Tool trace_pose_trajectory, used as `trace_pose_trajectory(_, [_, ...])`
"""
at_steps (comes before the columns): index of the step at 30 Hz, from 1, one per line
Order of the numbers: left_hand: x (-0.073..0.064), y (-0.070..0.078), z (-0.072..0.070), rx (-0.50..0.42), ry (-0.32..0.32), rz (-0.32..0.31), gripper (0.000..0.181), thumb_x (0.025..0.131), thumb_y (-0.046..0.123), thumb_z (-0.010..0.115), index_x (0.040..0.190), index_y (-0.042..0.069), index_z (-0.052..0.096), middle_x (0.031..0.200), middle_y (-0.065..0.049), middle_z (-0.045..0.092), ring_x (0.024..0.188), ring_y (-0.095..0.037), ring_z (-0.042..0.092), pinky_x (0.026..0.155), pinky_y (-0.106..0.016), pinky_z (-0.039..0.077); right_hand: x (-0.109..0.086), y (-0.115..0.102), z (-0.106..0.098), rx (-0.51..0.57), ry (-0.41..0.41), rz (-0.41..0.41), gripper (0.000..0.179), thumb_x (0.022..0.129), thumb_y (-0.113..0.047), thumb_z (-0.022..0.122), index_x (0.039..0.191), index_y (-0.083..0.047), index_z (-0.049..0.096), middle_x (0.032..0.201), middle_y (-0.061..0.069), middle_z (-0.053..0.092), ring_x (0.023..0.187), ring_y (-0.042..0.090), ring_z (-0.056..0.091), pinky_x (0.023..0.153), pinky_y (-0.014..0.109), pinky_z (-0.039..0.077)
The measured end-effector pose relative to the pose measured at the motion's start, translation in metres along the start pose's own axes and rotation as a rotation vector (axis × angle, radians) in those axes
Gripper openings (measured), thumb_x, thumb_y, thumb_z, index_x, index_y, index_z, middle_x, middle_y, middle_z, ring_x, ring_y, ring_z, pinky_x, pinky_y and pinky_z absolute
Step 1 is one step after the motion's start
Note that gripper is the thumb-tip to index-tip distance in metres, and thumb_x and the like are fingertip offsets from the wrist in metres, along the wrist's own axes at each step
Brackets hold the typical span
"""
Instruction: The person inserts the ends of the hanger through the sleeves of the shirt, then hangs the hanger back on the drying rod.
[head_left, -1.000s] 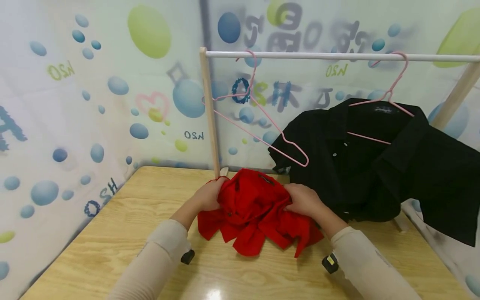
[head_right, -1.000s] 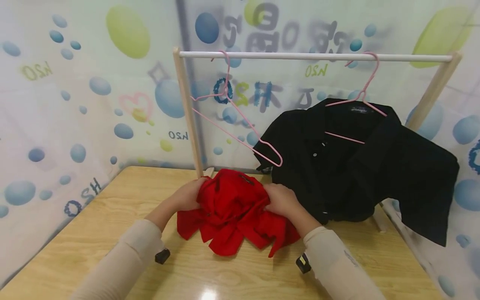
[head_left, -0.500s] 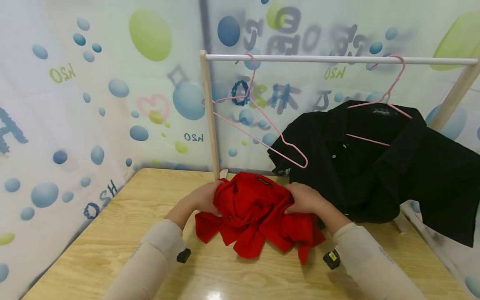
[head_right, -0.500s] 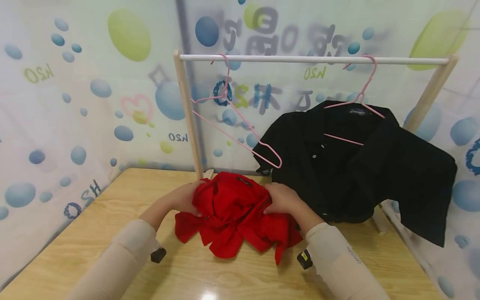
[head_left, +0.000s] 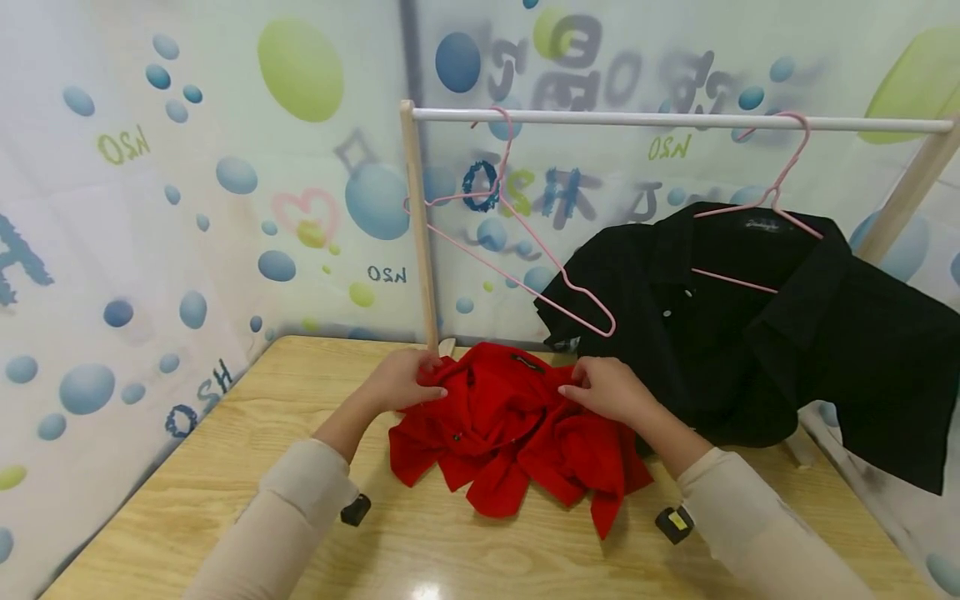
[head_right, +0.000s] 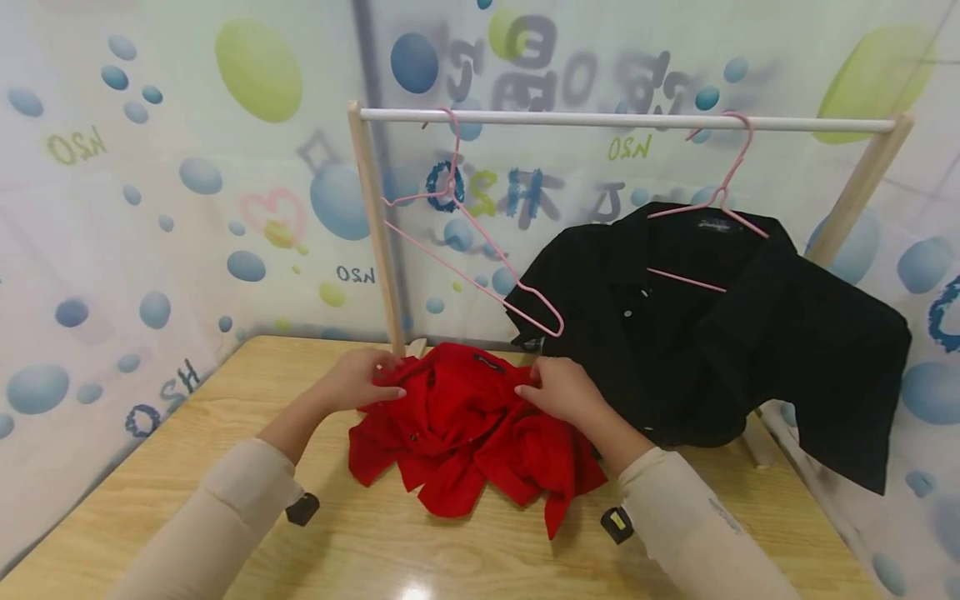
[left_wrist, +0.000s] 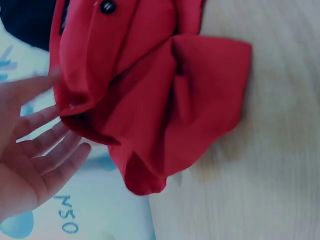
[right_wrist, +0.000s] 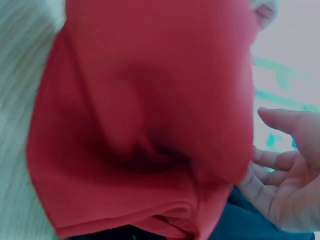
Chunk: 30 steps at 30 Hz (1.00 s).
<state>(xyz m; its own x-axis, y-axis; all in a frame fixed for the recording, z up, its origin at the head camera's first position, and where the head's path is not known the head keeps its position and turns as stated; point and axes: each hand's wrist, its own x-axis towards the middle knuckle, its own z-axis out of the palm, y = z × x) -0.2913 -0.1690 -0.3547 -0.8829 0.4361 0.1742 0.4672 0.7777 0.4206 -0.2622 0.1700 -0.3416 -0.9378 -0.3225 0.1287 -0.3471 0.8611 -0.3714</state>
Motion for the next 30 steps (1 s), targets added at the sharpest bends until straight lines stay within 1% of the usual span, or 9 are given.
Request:
trace_pose_trajectory(4, [0.000, 0.007, 0.004, 0.046, 0.064, 0.018, 0.018, 0.083, 0.009, 0.071, 0.099, 0.002, 0.069, 0.080, -0.003, 0.066, 0.074, -0.020, 0.060, 0.069, -0.035, 0.051, 0.002, -0.003, 0.011, -0.048, -0.054, 0.063, 0.029, 0.089, -0.027, 0.071, 0.073, -0.006, 0.059, 0.061, 0.002, 0.049, 0.056, 0.016, 0.045, 0.052, 0.026, 0.036])
trace_pose_trajectory(7, [0.000, 0.011, 0.004, 0.046, 0.133, 0.021, 0.015, 0.081, 0.003, 0.067, 0.095, 0.002, 0.070, 0.073, -0.001, 0.064, 0.069, -0.019, 0.058, 0.064, -0.033, 0.050, 0.004, -0.003, 0.017, -0.062, -0.059, 0.073, 0.037, 0.086, -0.024, 0.073, 0.061, -0.009, 0.051, 0.055, 0.000, 0.040, 0.052, 0.014, 0.038, 0.050, 0.025, 0.029])
trace_pose_trajectory(10, [0.001, 0.015, 0.001, 0.032, 0.220, 0.027, 0.016, 0.080, 0.001, 0.066, 0.095, 0.002, 0.072, 0.071, -0.001, 0.064, 0.067, -0.018, 0.056, 0.062, -0.032, 0.049, 0.005, -0.003, 0.019, -0.035, -0.037, 0.086, 0.039, 0.083, -0.017, 0.073, 0.057, -0.011, 0.045, 0.055, -0.003, 0.033, 0.052, 0.013, 0.031, 0.049, 0.025, 0.026])
trace_pose_trajectory(13, [0.001, 0.019, -0.005, 0.016, 0.316, 0.041, 0.016, 0.079, 0.000, 0.066, 0.092, 0.003, 0.073, 0.071, -0.001, 0.065, 0.065, -0.017, 0.056, 0.060, -0.031, 0.049, 0.006, -0.004, 0.019, 0.005, -0.024, 0.107, 0.036, 0.084, -0.016, 0.072, 0.057, -0.011, 0.048, 0.054, -0.003, 0.034, 0.051, 0.013, 0.033, 0.049, 0.025, 0.027])
trace_pose_trajectory(18, [-0.002, 0.027, -0.016, 0.027, 0.447, 0.050, 0.014, 0.079, 0.002, 0.064, 0.089, 0.004, 0.074, 0.070, -0.002, 0.064, 0.062, -0.017, 0.055, 0.057, -0.031, 0.047, 0.006, -0.007, 0.018, 0.008, -0.060, 0.141, 0.024, 0.081, -0.021, 0.078, 0.072, -0.005, 0.062, 0.062, 0.000, 0.049, 0.059, 0.016, 0.045, 0.054, 0.028, 0.037])
trace_pose_trajectory(20, [-0.003, 0.030, -0.021, 0.031, 0.487, 0.045, 0.014, 0.081, 0.003, 0.064, 0.090, 0.004, 0.075, 0.072, -0.004, 0.064, 0.063, -0.018, 0.055, 0.058, -0.032, 0.047, 0.006, -0.008, 0.017, 0.002, -0.064, 0.144, 0.021, 0.077, -0.017, 0.080, 0.081, -0.002, 0.065, 0.070, 0.002, 0.056, 0.065, 0.018, 0.049, 0.059, 0.030, 0.042])
trace_pose_trajectory(23, [-0.007, 0.034, -0.028, 0.041, 0.542, 0.031, 0.015, 0.082, 0.004, 0.064, 0.093, 0.003, 0.075, 0.077, -0.007, 0.065, 0.067, -0.021, 0.056, 0.060, -0.034, 0.048, 0.005, -0.008, 0.014, 0.021, -0.058, 0.131, 0.027, 0.075, -0.008, 0.078, 0.097, 0.002, 0.067, 0.083, 0.006, 0.063, 0.071, 0.020, 0.055, 0.065, 0.033, 0.048])
trace_pose_trajectory(27, [-0.012, 0.036, -0.035, 0.056, 0.594, 0.026, 0.015, 0.083, 0.004, 0.063, 0.092, 0.003, 0.074, 0.079, -0.009, 0.066, 0.069, -0.024, 0.058, 0.061, -0.037, 0.050, 0.002, -0.009, 0.007, 0.074, -0.033, 0.115, 0.035, 0.076, -0.001, 0.072, 0.110, 0.005, 0.064, 0.090, 0.010, 0.063, 0.076, 0.023, 0.055, 0.068, 0.035, 0.050])
trace_pose_trajectory(30, [-0.015, 0.034, -0.039, 0.071, 0.604, 0.027, 0.014, 0.082, 0.003, 0.062, 0.091, 0.003, 0.073, 0.079, -0.010, 0.066, 0.070, -0.025, 0.059, 0.062, -0.039, 0.050, 0.000, -0.009, -0.001, 0.088, 0.034, 0.086, 0.033, 0.079, 0.000, 0.069, 0.111, 0.005, 0.063, 0.094, 0.014, 0.064, 0.078, 0.025, 0.056, 0.070, 0.039, 0.052])
